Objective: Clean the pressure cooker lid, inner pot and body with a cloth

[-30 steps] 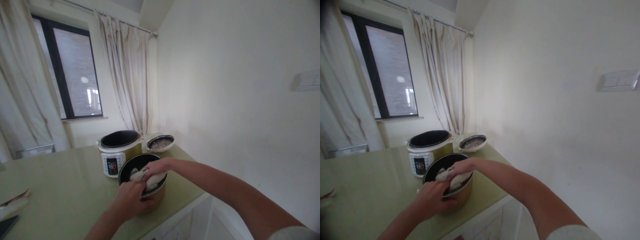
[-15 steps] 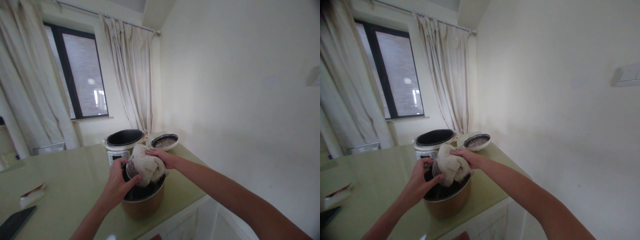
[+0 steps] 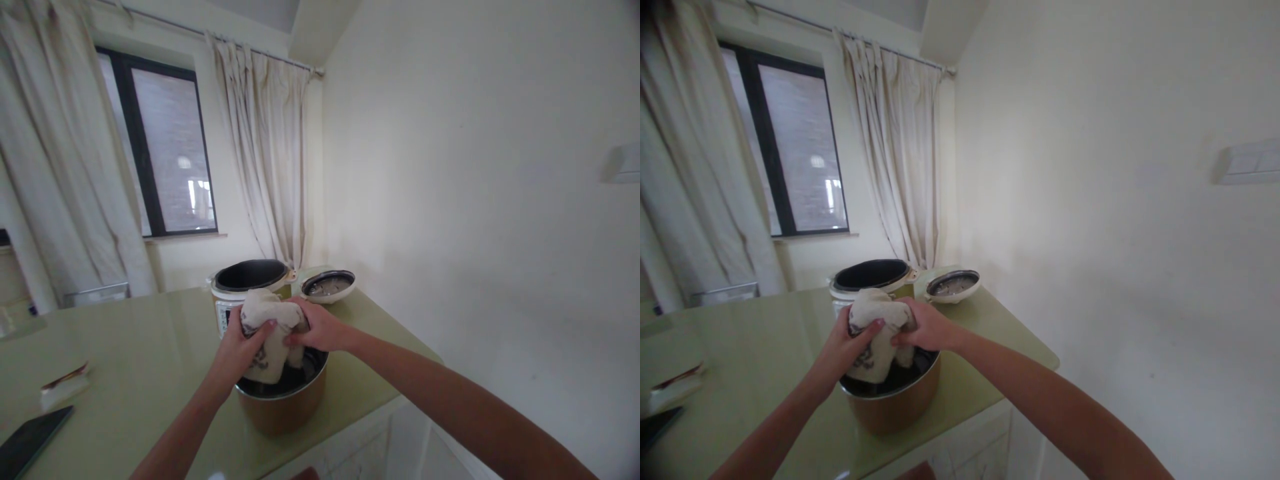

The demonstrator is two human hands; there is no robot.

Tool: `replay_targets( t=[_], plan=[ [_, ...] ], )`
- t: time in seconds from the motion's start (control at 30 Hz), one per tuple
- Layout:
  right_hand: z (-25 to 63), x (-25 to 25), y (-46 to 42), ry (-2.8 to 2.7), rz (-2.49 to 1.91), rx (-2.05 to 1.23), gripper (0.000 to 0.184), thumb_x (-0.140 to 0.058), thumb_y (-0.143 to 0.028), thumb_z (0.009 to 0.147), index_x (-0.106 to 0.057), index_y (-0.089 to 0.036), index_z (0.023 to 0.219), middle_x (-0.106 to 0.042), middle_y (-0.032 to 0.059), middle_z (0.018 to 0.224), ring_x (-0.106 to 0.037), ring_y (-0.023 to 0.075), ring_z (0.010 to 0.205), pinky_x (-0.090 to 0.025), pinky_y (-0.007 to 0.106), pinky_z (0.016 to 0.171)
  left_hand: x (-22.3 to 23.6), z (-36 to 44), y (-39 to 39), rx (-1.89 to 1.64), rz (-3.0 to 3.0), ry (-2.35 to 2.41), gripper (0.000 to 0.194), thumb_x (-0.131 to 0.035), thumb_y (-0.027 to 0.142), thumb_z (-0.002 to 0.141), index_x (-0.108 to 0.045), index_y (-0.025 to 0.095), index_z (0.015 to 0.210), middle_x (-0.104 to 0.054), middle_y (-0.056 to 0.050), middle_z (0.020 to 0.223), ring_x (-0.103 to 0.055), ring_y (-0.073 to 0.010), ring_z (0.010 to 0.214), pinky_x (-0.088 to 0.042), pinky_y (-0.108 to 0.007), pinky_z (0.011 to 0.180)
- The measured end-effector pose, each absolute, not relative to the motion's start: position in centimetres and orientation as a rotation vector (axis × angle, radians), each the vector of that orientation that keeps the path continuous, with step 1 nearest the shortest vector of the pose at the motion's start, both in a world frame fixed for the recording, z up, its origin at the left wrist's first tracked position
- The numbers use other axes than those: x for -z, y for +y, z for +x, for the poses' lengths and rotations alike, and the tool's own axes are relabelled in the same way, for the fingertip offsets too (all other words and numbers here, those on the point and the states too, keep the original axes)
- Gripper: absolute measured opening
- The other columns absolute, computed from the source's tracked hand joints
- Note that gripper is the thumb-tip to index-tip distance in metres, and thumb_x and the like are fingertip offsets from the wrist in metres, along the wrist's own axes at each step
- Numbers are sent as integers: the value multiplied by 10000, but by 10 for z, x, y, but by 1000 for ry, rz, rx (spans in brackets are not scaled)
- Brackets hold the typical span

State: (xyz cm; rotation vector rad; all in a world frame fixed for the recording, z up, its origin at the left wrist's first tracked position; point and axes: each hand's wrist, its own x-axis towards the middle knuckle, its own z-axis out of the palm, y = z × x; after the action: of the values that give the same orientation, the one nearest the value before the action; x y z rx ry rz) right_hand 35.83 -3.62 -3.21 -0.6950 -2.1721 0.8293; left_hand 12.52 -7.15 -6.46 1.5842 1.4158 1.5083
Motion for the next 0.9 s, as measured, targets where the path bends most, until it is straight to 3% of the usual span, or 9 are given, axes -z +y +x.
replay_targets(
  t=[0.1, 0.3, 0.43, 0.53, 0.63, 0.83, 0.9],
  plan=[
    [361, 30, -28, -2286, -656, -722, 573, -761, -194, 819, -646, -200, 1381, -725, 77, 1306, -656, 250, 1188, -471, 396, 1077, 69, 126, -66, -1532, 1447, 1464, 849, -860, 635, 641, -467, 198, 1255, -688, -151, 1224, -703, -348, 1134, -598, -513, 941],
    [351, 28, -26, -2166, -527, -600, 665, -744, -174, 774, -632, -202, 1429, -695, 108, 1381, -648, 270, 1224, -460, 416, 1099, 71, 132, -66, -1586, 1350, 1490, 922, -941, 509, 579, -416, 197, 1269, -615, -203, 1372, -670, -362, 1244, -583, -504, 1026],
    [343, 32, -29, -1966, -494, -778, 334, -632, -245, 903, -735, -216, 1219, -758, 57, 1194, -664, 242, 1138, -490, 401, 1058, 52, 126, -80, -1557, 1112, 1176, 1077, -948, 486, 621, -335, 263, 1479, -682, -139, 1353, -722, -311, 1184, -634, -436, 927],
    [345, 36, -23, -1768, -511, -1006, 298, -667, -429, 923, -752, -203, 1098, -755, 45, 1046, -659, 248, 1040, -537, 395, 959, 39, 114, -89, -1287, 1075, 1017, 888, -943, 527, 661, -542, 237, 1398, -792, -104, 1141, -781, -298, 1013, -651, -407, 850],
    [350, 38, -14, -1653, -528, -1113, 354, -742, -530, 857, -766, -202, 989, -745, 35, 955, -651, 248, 995, -550, 376, 899, 34, 106, -91, -1153, 1203, 1032, 720, -965, 496, 647, -687, 168, 1224, -817, -115, 1056, -786, -303, 985, -638, -418, 917],
    [361, 33, -11, -1704, -535, -1154, 305, -774, -355, 831, -779, -227, 1109, -773, 29, 1078, -686, 222, 1053, -532, 359, 960, 32, 97, -79, -1329, 1706, 1333, 584, -914, 520, 633, -698, 191, 1065, -796, -59, 960, -747, -271, 890, -631, -388, 817],
    [368, 32, -18, -1788, -522, -1199, 354, -763, -312, 844, -762, -240, 1190, -771, 37, 1151, -687, 219, 1107, -517, 371, 1008, 36, 94, -80, -1373, 1944, 1379, 498, -862, 489, 691, -690, 206, 1063, -789, -62, 1010, -738, -275, 951, -625, -400, 868]
  ],
)
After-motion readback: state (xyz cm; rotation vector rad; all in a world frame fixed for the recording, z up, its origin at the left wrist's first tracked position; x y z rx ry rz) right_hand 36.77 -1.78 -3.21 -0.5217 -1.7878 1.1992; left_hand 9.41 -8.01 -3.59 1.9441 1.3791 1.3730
